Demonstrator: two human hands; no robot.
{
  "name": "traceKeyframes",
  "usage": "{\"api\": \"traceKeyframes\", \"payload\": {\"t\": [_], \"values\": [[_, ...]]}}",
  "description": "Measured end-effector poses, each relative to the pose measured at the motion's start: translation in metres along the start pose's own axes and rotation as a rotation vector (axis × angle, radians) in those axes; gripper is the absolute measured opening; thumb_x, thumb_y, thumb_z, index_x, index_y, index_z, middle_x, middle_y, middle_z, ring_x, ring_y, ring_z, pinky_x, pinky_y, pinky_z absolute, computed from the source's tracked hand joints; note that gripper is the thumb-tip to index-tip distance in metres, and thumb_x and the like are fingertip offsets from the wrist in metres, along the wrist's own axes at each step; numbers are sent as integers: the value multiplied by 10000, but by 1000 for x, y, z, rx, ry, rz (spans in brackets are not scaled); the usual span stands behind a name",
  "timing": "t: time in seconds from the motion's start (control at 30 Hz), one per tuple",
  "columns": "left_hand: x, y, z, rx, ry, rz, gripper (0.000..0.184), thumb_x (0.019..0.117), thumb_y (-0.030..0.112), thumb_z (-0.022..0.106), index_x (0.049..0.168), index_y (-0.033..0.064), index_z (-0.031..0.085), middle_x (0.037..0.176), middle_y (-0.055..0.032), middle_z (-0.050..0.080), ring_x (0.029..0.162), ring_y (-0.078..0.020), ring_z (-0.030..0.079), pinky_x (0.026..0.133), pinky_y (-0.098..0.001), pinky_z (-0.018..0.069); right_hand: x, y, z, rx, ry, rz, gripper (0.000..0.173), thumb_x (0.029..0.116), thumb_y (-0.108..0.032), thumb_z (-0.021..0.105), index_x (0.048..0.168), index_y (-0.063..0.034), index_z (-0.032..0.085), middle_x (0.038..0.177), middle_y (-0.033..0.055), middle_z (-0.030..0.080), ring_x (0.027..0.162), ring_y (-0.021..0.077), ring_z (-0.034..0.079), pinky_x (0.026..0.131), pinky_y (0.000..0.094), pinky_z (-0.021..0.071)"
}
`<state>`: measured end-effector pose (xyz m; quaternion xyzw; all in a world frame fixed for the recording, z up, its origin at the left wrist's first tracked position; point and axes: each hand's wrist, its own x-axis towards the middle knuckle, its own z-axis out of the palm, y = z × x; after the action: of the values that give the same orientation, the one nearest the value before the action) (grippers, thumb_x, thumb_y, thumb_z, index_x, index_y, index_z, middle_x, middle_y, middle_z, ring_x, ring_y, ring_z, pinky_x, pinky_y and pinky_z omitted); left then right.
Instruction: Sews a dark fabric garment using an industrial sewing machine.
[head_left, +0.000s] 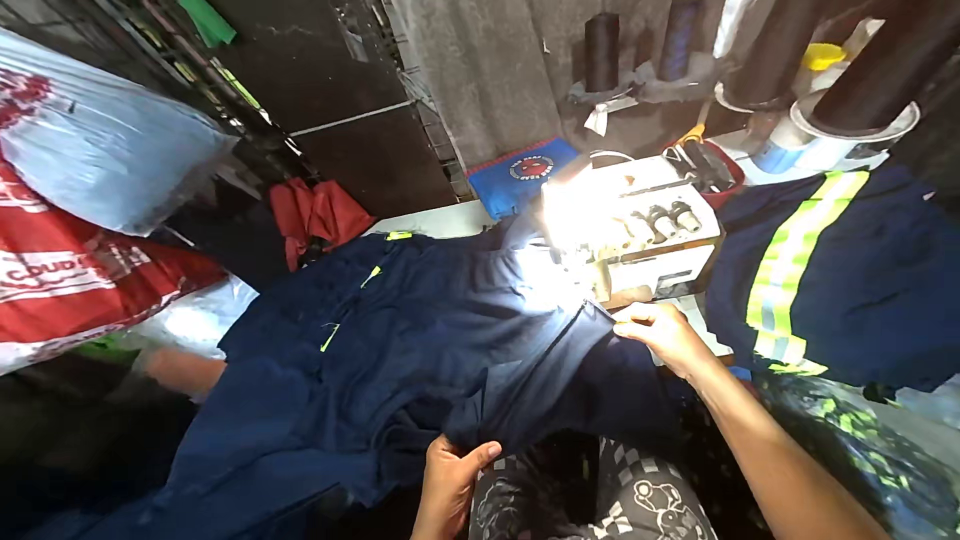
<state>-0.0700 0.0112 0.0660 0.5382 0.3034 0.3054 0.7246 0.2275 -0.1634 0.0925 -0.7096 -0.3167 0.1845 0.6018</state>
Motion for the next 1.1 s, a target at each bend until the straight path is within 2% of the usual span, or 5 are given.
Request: {"api": "traceKeyframes", "payload": {"t": [0.53, 0.63, 0.9, 1.0, 1.1], "values": [[30, 19, 6, 58, 11, 142, 298, 698, -98, 756, 965, 22, 700, 833, -56, 756, 684, -102, 716, 597, -255, 606, 31, -10, -11, -238, -37, -28, 189, 966, -178, 671, 928, -17, 762, 896, 89, 716, 863, 130, 648, 836, 382, 518], [39, 27, 1, 118, 32, 150, 286, 718, -105, 733, 972, 22, 697, 838, -47, 754, 698, -98, 714, 605, -264, 608, 31, -10, -8, -259, -9, -51, 246, 961, -222, 675, 852, -12, 741, 827, 86, 686, 818, 139, 627, 799, 393, 508], [128, 122, 1, 530, 28, 372, 224, 793, -34, 741, 981, 40, 643, 803, 48, 669, 664, -32, 645, 596, -215, 565, 18, -13, 30, -224, 241, -88, 363, 939, -286, 688, 675, -47, 619, 630, -29, 512, 606, 52, 474, 612, 297, 425], [175, 148, 12, 745, 4, 454, 304, 825, -11, 782, 1101, -24, 655, 869, -50, 646, 731, -101, 634, 689, -296, 568, 9, -13, 56, -230, 410, -92, 326, 940, -274, 694, 732, -24, 665, 642, 9, 560, 606, 89, 514, 615, 339, 456], [204, 134, 20, 908, 29, 429, 587, 872, 50, 781, 1405, -13, 545, 1114, -235, 667, 956, -324, 674, 864, -510, 567, 1, -5, 79, -151, 507, -140, 219, 914, -202, 725, 830, 0, 721, 708, 29, 640, 640, 56, 574, 637, 270, 502]]}}
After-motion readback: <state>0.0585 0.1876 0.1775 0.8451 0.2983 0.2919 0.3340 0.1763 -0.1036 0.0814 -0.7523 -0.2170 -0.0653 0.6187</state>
